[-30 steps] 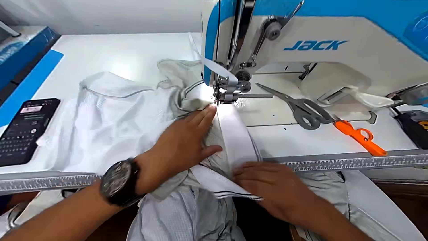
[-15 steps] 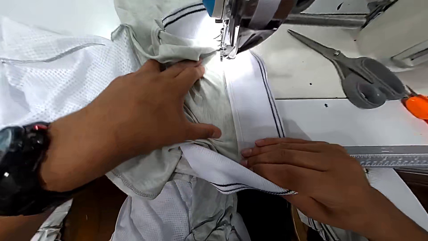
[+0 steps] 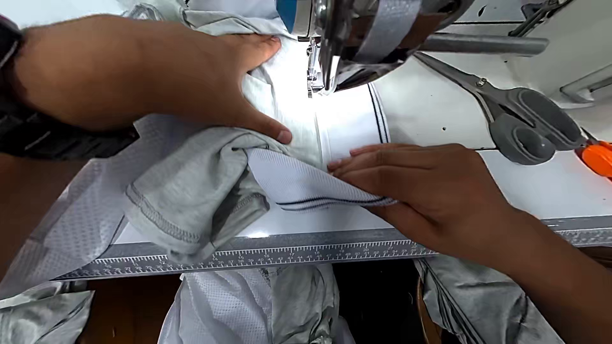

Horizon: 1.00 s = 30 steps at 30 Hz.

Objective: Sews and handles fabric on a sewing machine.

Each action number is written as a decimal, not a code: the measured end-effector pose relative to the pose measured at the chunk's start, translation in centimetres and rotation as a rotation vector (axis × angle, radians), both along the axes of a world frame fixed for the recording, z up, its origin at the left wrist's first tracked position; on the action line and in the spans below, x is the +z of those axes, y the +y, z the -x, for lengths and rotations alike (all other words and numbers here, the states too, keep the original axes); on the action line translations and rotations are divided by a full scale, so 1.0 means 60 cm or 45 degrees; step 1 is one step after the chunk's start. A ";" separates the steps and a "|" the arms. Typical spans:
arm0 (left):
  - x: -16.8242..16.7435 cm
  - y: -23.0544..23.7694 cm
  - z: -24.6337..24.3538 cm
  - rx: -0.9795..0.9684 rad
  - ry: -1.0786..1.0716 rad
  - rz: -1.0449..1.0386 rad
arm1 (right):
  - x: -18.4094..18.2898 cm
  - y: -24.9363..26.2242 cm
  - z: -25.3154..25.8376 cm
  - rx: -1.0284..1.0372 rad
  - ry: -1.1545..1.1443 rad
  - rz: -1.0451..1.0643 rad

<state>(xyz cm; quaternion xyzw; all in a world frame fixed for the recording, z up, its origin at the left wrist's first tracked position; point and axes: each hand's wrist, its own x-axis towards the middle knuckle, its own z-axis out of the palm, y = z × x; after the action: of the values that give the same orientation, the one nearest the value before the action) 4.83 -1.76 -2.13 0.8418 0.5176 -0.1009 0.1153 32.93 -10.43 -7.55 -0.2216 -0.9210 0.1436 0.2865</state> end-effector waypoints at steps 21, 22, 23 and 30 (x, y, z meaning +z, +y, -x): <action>-0.010 -0.239 -0.044 -0.442 -0.449 -0.531 | 0.004 0.013 0.064 0.012 -0.100 -0.485; -0.024 -0.245 -0.039 -0.370 -0.405 -0.568 | 0.002 -0.005 0.064 0.018 -0.151 -0.542; -0.040 -0.244 -0.029 -0.314 -0.399 -0.610 | -0.002 -0.022 0.063 0.025 -0.179 -0.563; -0.047 -0.176 0.064 -0.935 -0.378 -0.658 | -0.011 -0.024 0.027 0.077 -0.128 -0.408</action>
<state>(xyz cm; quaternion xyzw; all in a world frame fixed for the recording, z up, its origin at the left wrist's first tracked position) 0.97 -12.35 -4.93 0.9756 0.1715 0.1186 -0.0684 31.29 -11.89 -8.20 -0.1520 -0.9515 -0.0077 0.2672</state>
